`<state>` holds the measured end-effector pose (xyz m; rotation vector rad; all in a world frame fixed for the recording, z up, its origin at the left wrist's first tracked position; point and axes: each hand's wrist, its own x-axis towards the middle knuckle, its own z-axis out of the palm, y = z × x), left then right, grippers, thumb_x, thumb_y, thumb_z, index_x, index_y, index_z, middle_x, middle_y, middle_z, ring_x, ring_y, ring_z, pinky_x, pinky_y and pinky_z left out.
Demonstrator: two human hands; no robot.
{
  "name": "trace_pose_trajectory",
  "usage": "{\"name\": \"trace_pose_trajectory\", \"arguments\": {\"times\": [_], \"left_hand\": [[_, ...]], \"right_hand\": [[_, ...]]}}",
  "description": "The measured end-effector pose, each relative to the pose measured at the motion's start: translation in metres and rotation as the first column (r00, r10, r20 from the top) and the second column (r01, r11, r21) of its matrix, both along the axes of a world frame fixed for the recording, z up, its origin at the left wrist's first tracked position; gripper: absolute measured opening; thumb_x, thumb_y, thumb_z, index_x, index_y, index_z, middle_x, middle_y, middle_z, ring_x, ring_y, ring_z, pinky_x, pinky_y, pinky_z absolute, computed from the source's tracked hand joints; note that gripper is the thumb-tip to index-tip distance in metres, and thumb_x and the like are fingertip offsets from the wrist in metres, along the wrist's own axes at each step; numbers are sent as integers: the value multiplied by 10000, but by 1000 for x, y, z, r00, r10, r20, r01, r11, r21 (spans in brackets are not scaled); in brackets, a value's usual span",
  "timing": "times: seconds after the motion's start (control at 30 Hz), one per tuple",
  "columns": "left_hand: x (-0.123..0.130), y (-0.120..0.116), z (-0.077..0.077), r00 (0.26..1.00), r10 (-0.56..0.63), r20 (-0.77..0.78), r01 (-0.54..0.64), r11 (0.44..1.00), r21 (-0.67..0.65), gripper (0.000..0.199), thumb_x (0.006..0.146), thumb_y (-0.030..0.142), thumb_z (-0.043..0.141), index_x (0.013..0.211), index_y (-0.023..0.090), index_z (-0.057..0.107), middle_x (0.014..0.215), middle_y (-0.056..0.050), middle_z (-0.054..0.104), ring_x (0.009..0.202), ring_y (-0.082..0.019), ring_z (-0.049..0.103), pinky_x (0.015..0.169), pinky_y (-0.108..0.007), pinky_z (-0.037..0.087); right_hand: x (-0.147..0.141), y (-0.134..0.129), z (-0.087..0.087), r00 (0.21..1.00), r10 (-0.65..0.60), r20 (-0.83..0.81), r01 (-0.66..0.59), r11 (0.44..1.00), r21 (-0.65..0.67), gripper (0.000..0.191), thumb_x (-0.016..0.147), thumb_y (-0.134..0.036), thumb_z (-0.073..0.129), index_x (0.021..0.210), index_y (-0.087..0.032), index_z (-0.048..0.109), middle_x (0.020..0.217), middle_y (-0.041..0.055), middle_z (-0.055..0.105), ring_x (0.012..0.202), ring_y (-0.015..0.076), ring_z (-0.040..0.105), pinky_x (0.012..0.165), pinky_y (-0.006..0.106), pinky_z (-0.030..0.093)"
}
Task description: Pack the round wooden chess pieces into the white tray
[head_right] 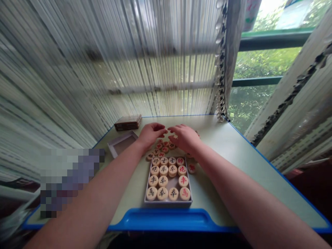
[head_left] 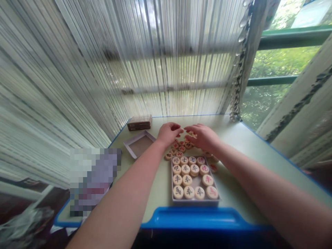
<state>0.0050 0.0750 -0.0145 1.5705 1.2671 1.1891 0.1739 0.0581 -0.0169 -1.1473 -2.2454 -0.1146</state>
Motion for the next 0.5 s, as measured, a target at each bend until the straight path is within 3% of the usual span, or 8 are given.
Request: {"name": "trace_pose_trajectory", "arguments": {"times": [0.1,0.2,0.5], "left_hand": [[1,-7,3,979,-66,191,75,996,-41,202,656,163,714,821,95,619,788,-56,642,650,-112,612,698,-315,527],[2,-15,7,960,-97,264,114,992,-51,169,678,121,687,826,87,613,794,-58,640,673,-113,619,721,-316,532],[4,-23,16,988,-61,140,65,997,-28,98,719,177,649,773,99,624,747,-63,645,608,-105,570,504,-226,460]], "right_hand": [[-4,-5,3,998,-7,-69,14,995,100,301,810,-307,517,1082,-211,602,951,74,664,879,222,590,771,357,477],[-5,-9,5,994,0,-105,16,988,152,263,817,-309,511,1044,-217,609,948,75,662,880,220,591,757,354,479],[-1,-6,5,996,69,-49,-61,986,154,202,790,-303,553,967,-240,627,920,48,661,848,203,588,734,331,468]]}}
